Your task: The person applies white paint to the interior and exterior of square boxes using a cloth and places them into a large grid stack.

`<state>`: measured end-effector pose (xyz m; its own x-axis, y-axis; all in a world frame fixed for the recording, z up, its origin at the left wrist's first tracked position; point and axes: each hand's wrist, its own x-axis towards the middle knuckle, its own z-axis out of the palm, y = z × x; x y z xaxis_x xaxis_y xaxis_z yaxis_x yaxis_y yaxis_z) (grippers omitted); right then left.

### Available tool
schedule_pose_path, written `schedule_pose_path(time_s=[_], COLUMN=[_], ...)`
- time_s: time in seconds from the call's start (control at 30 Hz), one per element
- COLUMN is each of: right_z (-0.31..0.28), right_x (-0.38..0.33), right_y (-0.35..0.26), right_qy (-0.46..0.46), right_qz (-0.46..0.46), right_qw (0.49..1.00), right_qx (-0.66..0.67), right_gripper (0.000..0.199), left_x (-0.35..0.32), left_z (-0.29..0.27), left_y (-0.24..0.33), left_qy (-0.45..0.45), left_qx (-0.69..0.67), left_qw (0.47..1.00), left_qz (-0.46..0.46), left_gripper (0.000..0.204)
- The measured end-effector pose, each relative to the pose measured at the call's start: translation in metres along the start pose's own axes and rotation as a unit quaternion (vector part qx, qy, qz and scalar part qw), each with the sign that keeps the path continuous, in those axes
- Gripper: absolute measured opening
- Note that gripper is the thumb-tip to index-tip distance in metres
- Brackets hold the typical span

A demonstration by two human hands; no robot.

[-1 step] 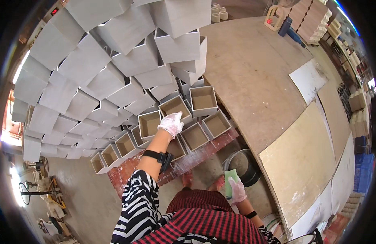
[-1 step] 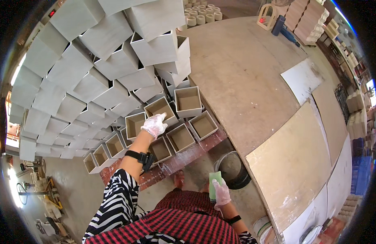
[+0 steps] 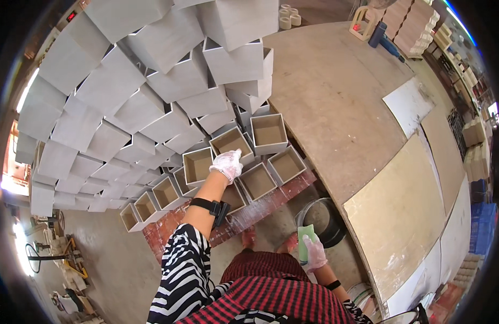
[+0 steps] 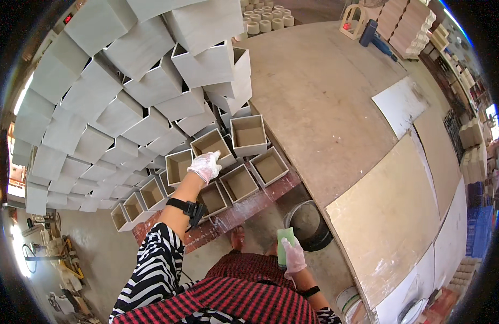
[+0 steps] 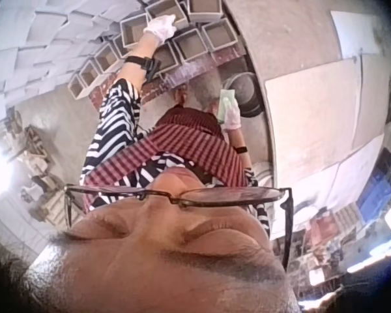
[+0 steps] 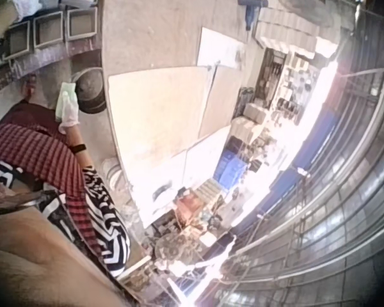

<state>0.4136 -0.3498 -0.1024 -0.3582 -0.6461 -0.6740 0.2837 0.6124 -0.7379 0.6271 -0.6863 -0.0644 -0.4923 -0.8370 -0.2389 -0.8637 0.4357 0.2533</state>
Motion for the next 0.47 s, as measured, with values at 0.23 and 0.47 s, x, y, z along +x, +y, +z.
schedule_pose_path(time_s=[0.23,0.47], right_z=[-0.008,-0.005], right_x=[0.003,0.002], right_y=[0.005,-0.001], right_qy=[0.008,0.003], right_qz=[-0.004,0.015], right_qw=[1.0,0.999], right_qx=[0.0,0.031], right_gripper=[0.035,0.035], left_x=[0.004,0.007], left_z=[0.016,0.015], left_y=[-0.011,-0.011], left_qy=[-0.032,0.004], left_qx=[0.077,0.078], left_qw=[0.996,0.996], left_qz=[0.027,0.035], left_gripper=[0.015,0.017])
